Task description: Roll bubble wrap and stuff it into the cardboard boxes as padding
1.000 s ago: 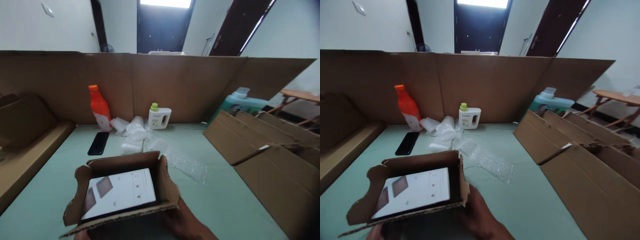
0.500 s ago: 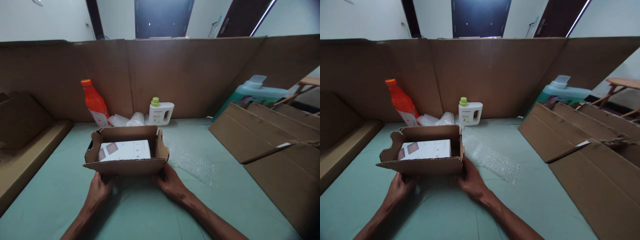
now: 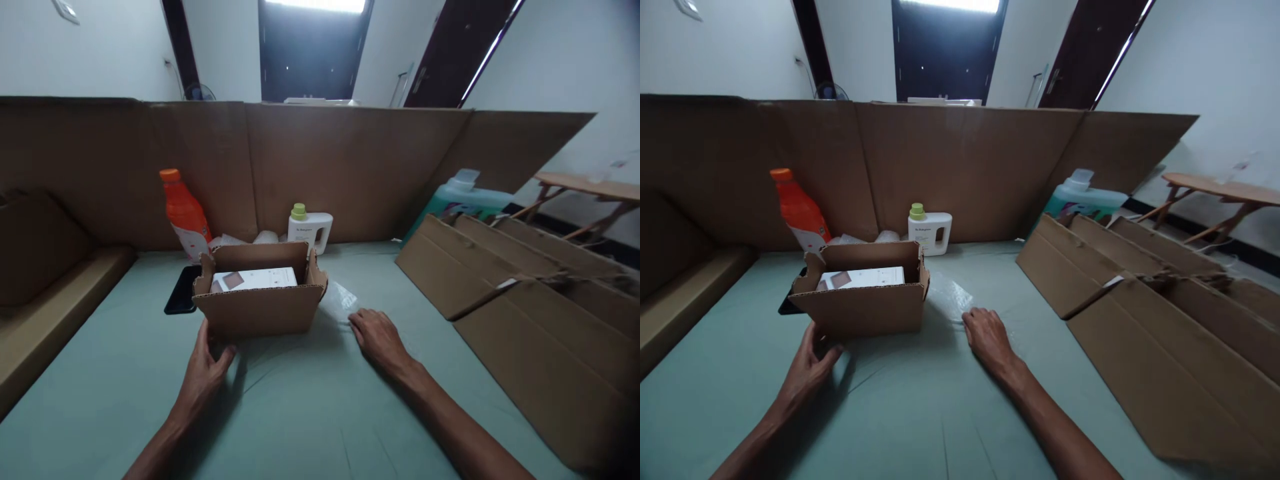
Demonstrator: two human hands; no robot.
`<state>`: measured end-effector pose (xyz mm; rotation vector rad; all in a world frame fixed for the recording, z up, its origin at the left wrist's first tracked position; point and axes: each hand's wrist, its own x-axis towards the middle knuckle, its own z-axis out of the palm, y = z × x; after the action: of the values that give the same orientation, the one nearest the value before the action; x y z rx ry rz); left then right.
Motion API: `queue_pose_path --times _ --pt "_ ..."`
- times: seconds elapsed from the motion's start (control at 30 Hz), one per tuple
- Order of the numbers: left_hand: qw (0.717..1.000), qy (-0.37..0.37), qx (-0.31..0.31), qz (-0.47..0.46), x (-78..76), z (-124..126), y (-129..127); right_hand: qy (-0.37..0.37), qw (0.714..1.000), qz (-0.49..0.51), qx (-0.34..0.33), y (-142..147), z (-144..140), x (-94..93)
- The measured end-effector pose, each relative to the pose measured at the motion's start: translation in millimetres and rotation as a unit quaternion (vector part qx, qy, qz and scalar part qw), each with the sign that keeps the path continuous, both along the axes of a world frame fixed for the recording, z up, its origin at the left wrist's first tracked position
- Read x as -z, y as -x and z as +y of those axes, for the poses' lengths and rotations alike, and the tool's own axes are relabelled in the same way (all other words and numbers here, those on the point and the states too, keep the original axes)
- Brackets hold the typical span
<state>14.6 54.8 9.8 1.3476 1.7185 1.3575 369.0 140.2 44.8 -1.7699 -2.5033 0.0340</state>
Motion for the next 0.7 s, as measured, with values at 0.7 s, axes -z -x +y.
queue_pose_path --times 0.7 --pt "0.887 -0.117 0.35 0.278 8.7 -171 -62 0.026 0.983 0.079 -0.165 -58 -245 21.0"
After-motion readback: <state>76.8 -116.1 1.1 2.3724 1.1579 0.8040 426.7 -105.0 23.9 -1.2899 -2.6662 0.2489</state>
